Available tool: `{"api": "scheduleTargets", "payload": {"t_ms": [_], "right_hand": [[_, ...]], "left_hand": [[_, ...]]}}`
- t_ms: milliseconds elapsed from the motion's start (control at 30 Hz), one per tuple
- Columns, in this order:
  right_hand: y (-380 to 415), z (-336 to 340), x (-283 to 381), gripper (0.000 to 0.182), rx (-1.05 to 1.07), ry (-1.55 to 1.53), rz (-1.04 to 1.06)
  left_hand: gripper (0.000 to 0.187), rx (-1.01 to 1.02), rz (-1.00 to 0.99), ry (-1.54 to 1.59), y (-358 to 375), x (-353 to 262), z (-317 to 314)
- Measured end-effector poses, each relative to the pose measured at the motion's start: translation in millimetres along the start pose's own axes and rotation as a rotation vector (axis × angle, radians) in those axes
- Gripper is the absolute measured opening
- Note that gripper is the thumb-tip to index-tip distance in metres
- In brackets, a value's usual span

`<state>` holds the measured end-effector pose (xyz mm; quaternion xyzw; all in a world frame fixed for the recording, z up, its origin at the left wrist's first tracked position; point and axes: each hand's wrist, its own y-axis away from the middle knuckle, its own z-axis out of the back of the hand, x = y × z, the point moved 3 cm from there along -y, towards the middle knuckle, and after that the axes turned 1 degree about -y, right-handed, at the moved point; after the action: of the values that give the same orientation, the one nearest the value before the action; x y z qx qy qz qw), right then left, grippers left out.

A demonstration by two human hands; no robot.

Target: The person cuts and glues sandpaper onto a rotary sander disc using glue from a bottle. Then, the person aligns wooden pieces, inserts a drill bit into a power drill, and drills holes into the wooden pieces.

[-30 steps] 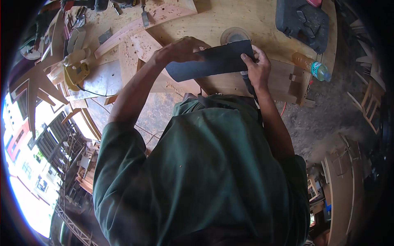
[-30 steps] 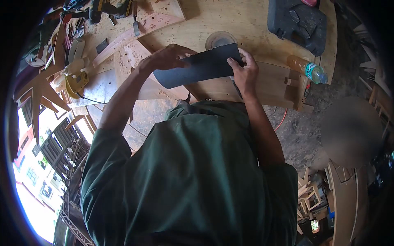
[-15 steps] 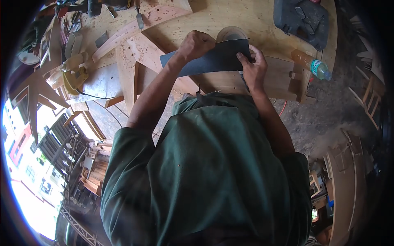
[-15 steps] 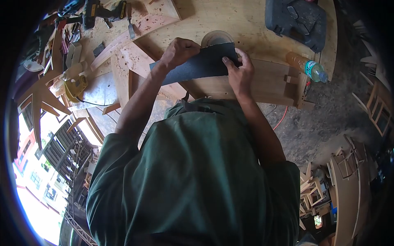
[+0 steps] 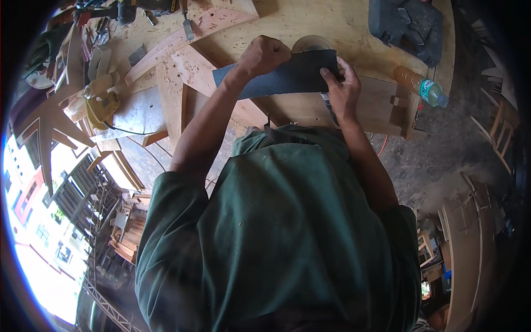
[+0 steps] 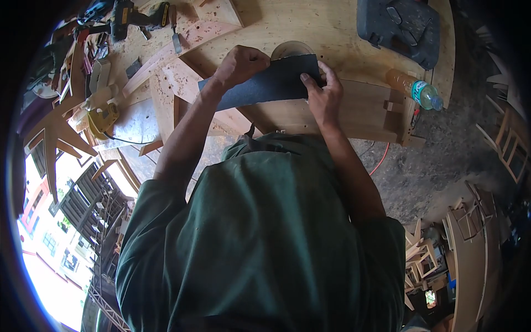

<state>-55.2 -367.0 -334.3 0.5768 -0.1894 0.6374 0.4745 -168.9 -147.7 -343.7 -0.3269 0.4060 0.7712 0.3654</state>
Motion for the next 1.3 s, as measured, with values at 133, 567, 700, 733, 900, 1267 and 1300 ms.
{"api": "scheduleTargets", "payload": {"t_ms": [133, 567, 700, 733, 900, 1267, 1300], "right_hand": [[-8, 0, -22, 0.046, -0.005, 0.011, 0.100], [-6, -2, -12, 0.040, 0.019, -0.005, 0.005], [-5, -1, -7, 0.043, -0.001, 0.044, 0.028], [-5, -1, -7, 0.043, -0.013, 0.061, 0.042], [-3, 1, -2, 0.048, -0.016, 0.069, 0.059], [0, 11, 46, 0.058, -0.086, 0.245, 0.438], [1, 11, 66, 0.059, -0.112, 0.333, 0.586]], "left_hand": [[0.027, 0.098, 0.016, -0.047, 2, -1, 11], [0.025, 0.012, 0.031, -0.050, -3, 4, 4], [0.024, -0.031, 0.005, -0.054, -3, 6, 2], [0.024, -0.036, -0.001, -0.063, -4, 5, 2], [0.024, -0.035, 0.002, -0.069, -4, 6, 1], [0.026, -0.069, -0.041, 0.055, 27, -34, 29], [0.026, -0.091, -0.042, 0.066, 31, -41, 33]]}}
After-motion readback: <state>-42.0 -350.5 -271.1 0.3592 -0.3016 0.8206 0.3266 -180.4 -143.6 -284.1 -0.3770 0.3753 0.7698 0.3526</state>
